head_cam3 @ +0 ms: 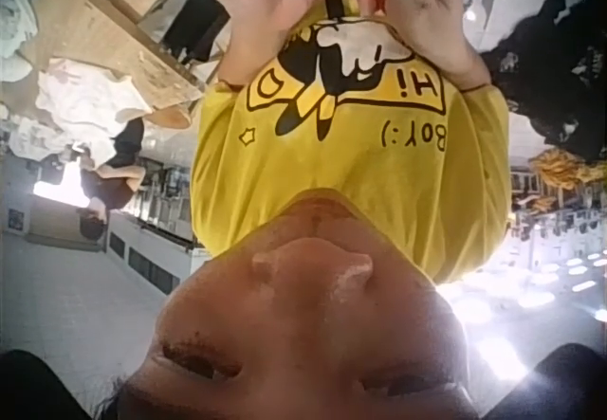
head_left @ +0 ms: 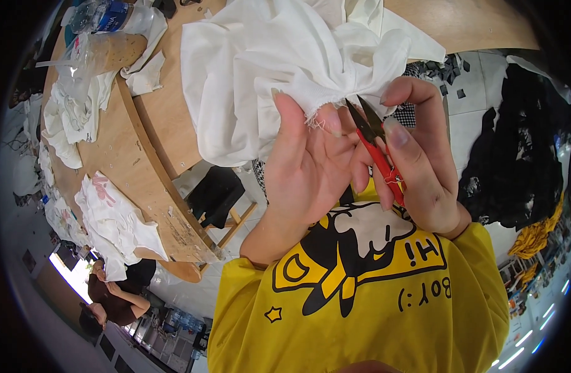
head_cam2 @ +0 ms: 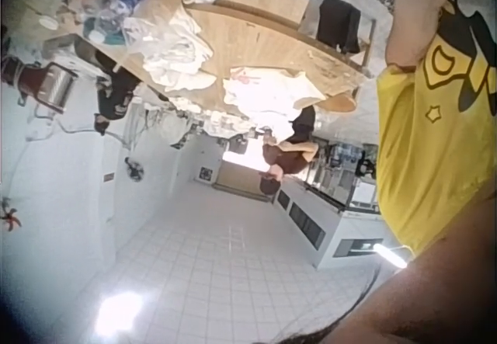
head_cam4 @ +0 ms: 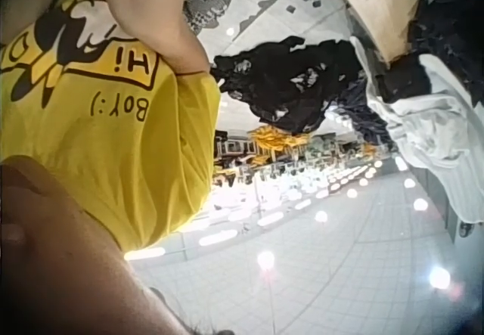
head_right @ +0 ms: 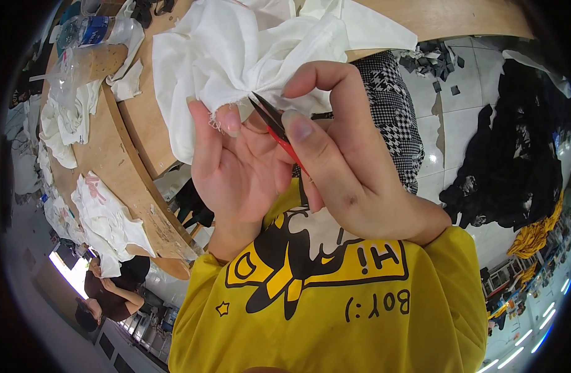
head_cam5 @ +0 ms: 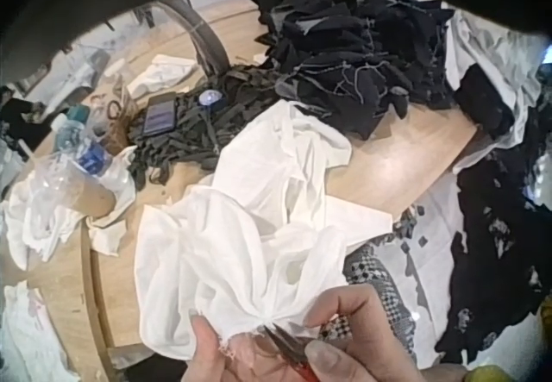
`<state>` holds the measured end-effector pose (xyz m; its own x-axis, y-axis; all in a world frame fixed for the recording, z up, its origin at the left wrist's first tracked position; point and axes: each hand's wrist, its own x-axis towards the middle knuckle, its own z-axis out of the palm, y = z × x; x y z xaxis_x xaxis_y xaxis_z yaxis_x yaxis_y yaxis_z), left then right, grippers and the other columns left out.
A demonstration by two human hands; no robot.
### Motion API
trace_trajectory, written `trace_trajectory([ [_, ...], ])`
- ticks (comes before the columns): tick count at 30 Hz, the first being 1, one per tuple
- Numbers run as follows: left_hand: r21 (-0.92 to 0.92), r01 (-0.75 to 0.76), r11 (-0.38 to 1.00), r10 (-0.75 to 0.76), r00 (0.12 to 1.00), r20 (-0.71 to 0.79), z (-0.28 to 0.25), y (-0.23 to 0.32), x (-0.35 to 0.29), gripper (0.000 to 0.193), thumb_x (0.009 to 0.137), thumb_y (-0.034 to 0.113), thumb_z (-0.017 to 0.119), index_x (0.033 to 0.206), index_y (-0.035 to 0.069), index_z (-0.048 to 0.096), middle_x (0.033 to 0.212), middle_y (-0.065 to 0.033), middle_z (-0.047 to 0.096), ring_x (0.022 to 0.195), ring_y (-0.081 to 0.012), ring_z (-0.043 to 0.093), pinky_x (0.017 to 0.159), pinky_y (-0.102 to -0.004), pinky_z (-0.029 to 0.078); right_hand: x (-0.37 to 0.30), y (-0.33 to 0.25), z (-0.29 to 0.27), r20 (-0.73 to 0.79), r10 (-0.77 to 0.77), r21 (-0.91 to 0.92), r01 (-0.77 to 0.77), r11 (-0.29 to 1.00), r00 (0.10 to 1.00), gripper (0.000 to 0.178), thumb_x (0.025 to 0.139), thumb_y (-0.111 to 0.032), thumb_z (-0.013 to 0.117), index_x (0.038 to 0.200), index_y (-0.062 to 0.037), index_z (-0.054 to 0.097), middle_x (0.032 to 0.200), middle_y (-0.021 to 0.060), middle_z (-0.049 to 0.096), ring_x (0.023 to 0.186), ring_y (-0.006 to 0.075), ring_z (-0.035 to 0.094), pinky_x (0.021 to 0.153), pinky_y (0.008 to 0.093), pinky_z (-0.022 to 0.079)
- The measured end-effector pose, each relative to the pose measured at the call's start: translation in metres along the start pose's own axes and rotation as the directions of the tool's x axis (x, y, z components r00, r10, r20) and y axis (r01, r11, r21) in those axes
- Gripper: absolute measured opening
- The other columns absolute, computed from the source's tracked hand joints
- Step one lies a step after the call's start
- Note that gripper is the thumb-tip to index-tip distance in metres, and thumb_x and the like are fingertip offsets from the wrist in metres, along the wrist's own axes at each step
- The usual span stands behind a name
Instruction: The recorder uses nippers to trim excess threads and finishing details from a white garment at a textile workbench.
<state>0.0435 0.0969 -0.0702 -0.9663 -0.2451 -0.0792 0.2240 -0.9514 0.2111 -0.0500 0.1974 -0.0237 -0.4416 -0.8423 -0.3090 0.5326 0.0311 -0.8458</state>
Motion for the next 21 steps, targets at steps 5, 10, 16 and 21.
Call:
trace_trajectory([
  [5, -0.010, -0.008, 1.000, 0.008, 0.999, -0.032, 0.003, -0.002, 0.000, 0.056, 0.086, 0.047, 0.008, 0.089, 0.009, 0.049, 0.115, -0.0219, 0.042, 0.073, -0.0373, 0.054, 0.055, -0.0311, 0.047, 0.001, 0.001, -0.003, 0.018, 0.012, -0.015, -0.012, 1.000, 1.000, 0.021, 0.089, -0.016, 0.032, 0.104, -0.0035, 0.025, 0.061, 0.0046, 0.048, 0.040, 0.0035, 0.036, 0.037, 0.0138, 0.027],
  [10, 0.011, -0.046, 0.999, 0.047, 0.994, -0.095, 0.011, -0.005, 0.002, 0.054, 0.087, 0.046, 0.010, 0.085, 0.008, 0.048, 0.117, -0.0223, 0.040, 0.072, -0.0350, 0.056, 0.053, -0.0294, 0.048, 0.003, 0.003, -0.001, -0.011, 0.035, 0.064, -0.034, 0.997, 0.999, 0.020, 0.089, -0.018, 0.032, 0.103, -0.0055, 0.025, 0.061, 0.0050, 0.048, 0.038, 0.0038, 0.035, 0.037, 0.0138, 0.026],
  [16, -0.125, -0.081, 0.989, 0.065, 0.989, -0.131, 0.013, -0.009, 0.002, 0.052, 0.087, 0.044, 0.010, 0.082, 0.007, 0.047, 0.114, -0.0240, 0.041, 0.067, -0.0332, 0.057, 0.053, -0.0333, 0.048, 0.001, 0.009, -0.001, -0.009, -0.014, 0.163, 0.015, 0.986, 1.000, 0.019, 0.089, -0.019, 0.033, 0.100, -0.0064, 0.024, 0.061, 0.0054, 0.048, 0.037, 0.0043, 0.033, 0.036, 0.0147, 0.024],
  [21, -0.019, -0.098, 0.995, 0.096, 0.992, -0.077, -0.001, -0.013, 0.001, 0.053, 0.087, 0.044, 0.010, 0.082, 0.007, 0.048, 0.108, -0.0248, 0.045, 0.072, -0.0327, 0.056, 0.066, -0.0398, 0.046, 0.002, 0.009, 0.005, -0.068, -0.017, 0.137, 0.026, 0.990, 0.998, 0.017, 0.089, -0.023, 0.028, 0.101, -0.0112, 0.024, 0.055, 0.0079, 0.043, 0.034, 0.0070, 0.027, 0.035, 0.0166, 0.023],
])
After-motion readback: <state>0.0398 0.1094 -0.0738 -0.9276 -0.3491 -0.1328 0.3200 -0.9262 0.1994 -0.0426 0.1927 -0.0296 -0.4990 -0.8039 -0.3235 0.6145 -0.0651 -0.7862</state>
